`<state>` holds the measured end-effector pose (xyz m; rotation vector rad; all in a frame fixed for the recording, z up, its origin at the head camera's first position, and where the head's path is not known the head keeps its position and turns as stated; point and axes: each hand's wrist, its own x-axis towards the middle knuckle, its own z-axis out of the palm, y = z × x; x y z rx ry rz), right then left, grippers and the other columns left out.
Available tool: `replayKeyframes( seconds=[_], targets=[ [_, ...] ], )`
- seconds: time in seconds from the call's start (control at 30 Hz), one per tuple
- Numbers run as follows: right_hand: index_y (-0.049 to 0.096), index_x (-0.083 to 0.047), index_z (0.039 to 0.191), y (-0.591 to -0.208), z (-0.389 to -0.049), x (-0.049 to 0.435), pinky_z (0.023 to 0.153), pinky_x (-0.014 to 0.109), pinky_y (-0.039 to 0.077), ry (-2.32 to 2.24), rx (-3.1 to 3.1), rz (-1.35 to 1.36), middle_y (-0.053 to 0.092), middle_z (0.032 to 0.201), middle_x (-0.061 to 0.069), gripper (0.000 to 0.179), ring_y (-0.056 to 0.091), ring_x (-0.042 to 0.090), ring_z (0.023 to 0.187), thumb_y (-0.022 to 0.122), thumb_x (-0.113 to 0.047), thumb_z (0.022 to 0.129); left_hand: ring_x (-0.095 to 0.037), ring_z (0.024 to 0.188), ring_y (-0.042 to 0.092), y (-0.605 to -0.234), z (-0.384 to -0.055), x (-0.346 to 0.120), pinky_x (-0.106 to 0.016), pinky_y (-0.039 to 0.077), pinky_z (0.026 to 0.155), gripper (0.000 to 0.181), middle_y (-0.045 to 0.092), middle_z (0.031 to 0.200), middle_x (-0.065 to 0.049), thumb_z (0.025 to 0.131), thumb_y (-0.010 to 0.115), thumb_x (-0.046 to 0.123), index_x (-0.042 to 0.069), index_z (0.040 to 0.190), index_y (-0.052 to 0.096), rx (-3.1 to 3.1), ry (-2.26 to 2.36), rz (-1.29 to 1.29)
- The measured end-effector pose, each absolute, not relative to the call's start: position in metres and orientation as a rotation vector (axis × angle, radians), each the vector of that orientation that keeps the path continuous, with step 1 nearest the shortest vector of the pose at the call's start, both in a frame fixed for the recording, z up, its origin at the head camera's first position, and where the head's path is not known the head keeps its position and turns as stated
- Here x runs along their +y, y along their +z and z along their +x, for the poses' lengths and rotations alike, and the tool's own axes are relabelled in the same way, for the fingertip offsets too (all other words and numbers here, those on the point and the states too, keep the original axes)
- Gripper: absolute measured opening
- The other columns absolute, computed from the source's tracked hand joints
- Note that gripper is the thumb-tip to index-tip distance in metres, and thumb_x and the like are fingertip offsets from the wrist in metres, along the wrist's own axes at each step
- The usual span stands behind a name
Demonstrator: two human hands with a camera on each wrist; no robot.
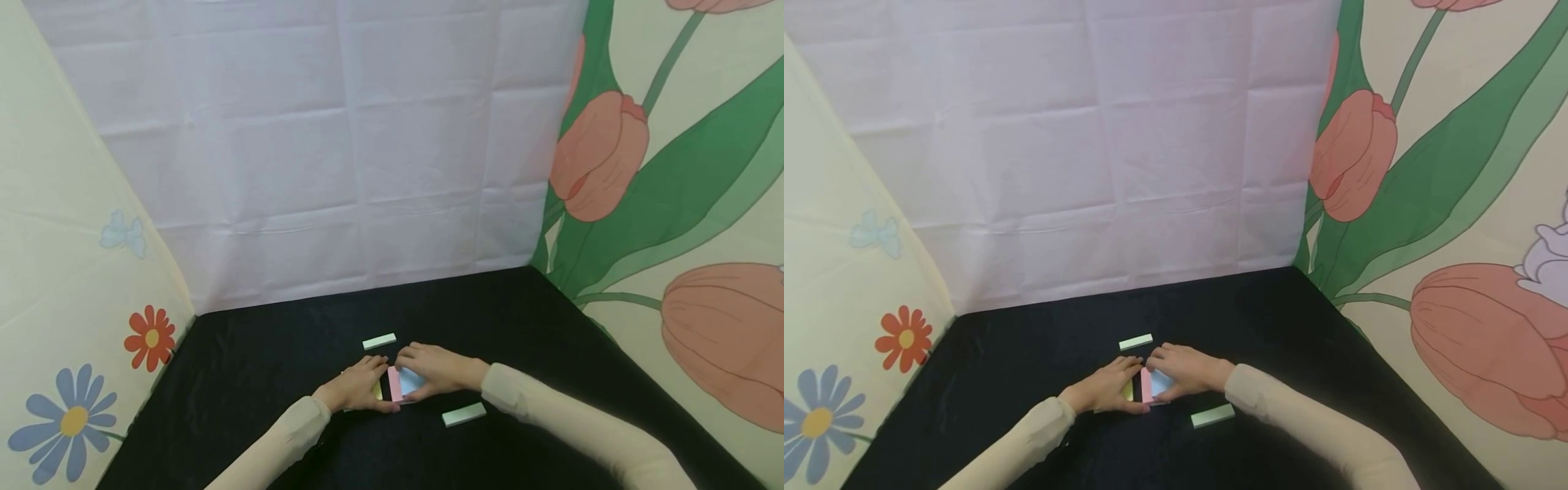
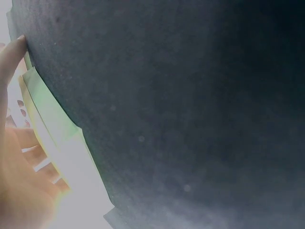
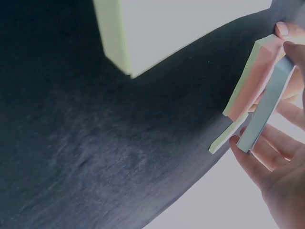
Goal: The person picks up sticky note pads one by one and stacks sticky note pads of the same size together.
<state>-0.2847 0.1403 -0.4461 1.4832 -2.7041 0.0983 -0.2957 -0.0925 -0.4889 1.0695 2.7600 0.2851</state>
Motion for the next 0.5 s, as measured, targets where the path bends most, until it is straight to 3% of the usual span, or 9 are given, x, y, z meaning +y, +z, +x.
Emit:
replayKeyframes(
  seconds=[0.5],
  targets=[
    [0.06,-0.015,0.127,-0.4534,-0.292,0.1315,0.089,0.028,0.048,0.144,-2.721,1.512,0.057,0.128,0.002,0.058,0.052,0.013,0.111,0.064,-0.059,0.09,-0.027,0.139,0.035,-0.4918,-0.2976,-0.0931,-0.055,0.043,0.098,0.102,0.035,0.156,-0.009,0.08,0.055,0.079,0.008,0.152,0.039,2.772,0.276,1.103]
  ],
)
